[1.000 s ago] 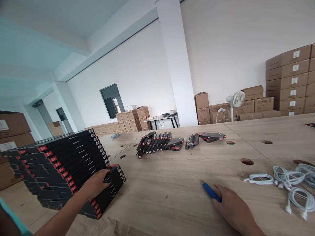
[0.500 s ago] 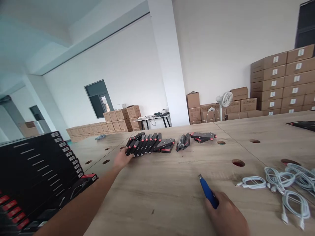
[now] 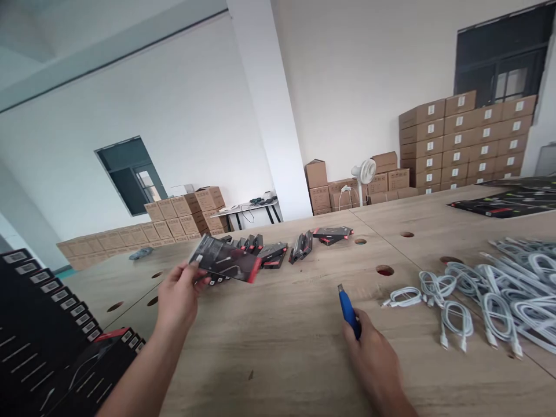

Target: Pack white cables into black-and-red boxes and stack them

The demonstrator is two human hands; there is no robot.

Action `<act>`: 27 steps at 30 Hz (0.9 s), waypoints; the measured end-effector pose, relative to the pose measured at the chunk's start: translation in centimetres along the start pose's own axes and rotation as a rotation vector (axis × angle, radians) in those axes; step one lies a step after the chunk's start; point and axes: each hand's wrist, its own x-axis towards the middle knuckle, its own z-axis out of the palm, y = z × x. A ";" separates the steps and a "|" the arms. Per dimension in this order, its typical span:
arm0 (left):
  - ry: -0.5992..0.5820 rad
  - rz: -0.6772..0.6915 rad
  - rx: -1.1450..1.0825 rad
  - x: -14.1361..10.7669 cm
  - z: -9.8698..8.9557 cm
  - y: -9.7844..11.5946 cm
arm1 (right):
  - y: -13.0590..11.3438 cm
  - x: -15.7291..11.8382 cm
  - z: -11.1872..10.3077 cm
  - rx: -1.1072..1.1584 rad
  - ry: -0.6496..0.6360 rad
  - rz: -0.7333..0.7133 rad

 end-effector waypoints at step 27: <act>-1.394 -1.067 -0.876 -17.2 -1.3 -4.5 | -3.6 -1.7 -2.0 0.871 -0.121 0.012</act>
